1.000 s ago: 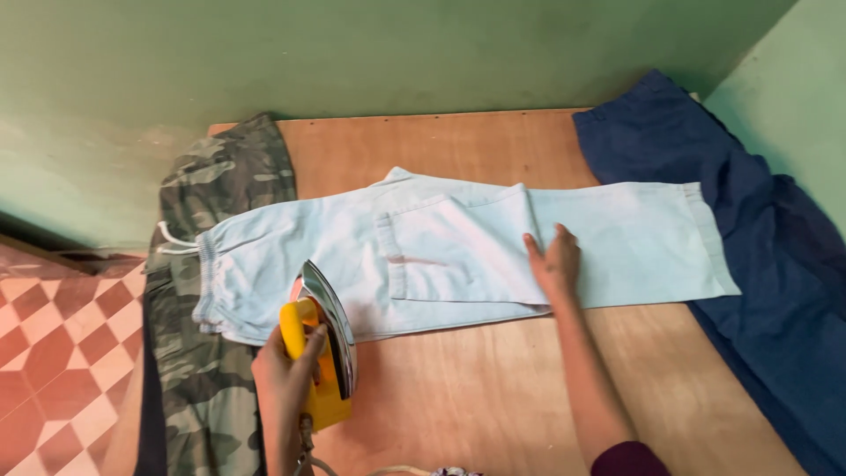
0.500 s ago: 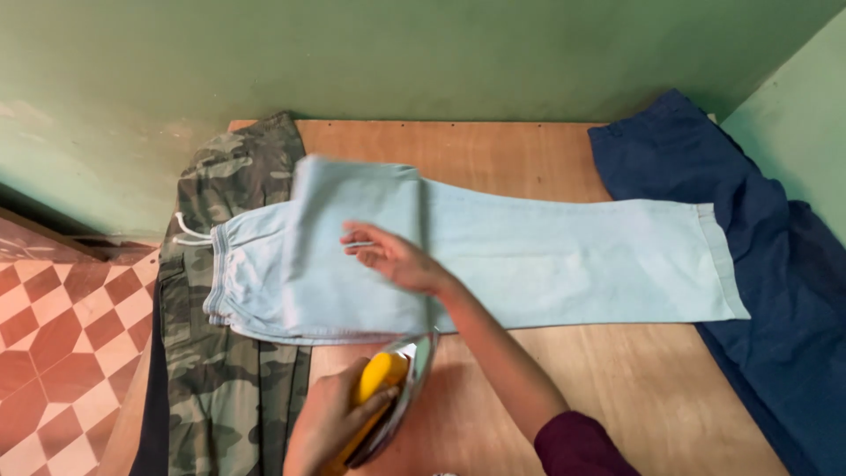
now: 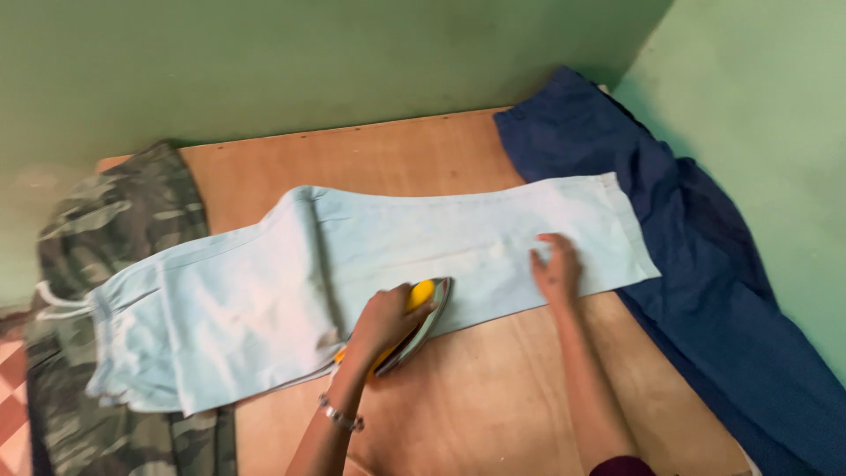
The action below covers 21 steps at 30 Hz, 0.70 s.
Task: The person irons a pair of light blue pants on a wooden table using a yellow iron, then switches to a pair of camouflage pants and continues ironing. The person adjusts the garments and moves the iron back and forth to smooth the fabric.
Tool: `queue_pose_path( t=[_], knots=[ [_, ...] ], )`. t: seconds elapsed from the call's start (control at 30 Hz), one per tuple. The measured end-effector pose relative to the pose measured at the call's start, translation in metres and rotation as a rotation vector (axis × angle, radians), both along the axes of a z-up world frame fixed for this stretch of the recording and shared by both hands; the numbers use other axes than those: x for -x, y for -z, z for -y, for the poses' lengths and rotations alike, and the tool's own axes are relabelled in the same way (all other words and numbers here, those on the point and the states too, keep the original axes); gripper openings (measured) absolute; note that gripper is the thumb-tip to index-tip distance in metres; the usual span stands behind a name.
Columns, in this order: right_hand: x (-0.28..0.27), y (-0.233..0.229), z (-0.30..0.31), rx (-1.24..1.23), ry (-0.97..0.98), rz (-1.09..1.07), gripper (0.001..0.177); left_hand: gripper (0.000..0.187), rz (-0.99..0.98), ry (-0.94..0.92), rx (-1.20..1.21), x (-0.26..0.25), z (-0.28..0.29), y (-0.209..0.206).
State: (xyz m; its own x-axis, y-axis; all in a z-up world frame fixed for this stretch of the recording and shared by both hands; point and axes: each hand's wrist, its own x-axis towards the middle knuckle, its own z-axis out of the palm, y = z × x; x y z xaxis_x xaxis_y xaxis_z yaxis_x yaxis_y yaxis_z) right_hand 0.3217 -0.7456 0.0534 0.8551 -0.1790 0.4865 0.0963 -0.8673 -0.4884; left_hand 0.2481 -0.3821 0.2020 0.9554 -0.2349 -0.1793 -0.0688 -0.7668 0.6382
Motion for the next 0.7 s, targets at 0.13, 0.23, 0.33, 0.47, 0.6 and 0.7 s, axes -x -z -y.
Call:
queue_pose_path(
  t=[0.13,0.23,0.33,0.47,0.6,0.7],
  knots=[
    [-0.002,-0.007,0.101,0.097,0.372,-0.065,0.04,0.045,0.122,0.165,-0.069,-0.042,0.074,0.025],
    [0.003,-0.004,0.128,0.163,0.467,-0.04,0.041,0.04,0.228,0.227,-0.118,-0.067,0.127,0.043],
    [0.011,0.007,0.126,0.194,0.492,0.076,0.035,0.039,0.277,0.156,-0.116,-0.098,0.169,0.051],
    [0.008,0.009,0.115,0.275,0.651,0.05,0.04,0.04,0.258,0.145,-0.121,-0.124,0.193,0.05],
    [0.004,0.004,0.121,0.2,0.689,-0.037,0.04,0.042,0.211,0.428,-0.133,-0.136,0.201,0.051],
    [0.005,0.0,0.131,0.095,0.652,-0.04,0.042,0.044,0.274,0.31,-0.167,-0.14,0.219,0.055]
  ],
)
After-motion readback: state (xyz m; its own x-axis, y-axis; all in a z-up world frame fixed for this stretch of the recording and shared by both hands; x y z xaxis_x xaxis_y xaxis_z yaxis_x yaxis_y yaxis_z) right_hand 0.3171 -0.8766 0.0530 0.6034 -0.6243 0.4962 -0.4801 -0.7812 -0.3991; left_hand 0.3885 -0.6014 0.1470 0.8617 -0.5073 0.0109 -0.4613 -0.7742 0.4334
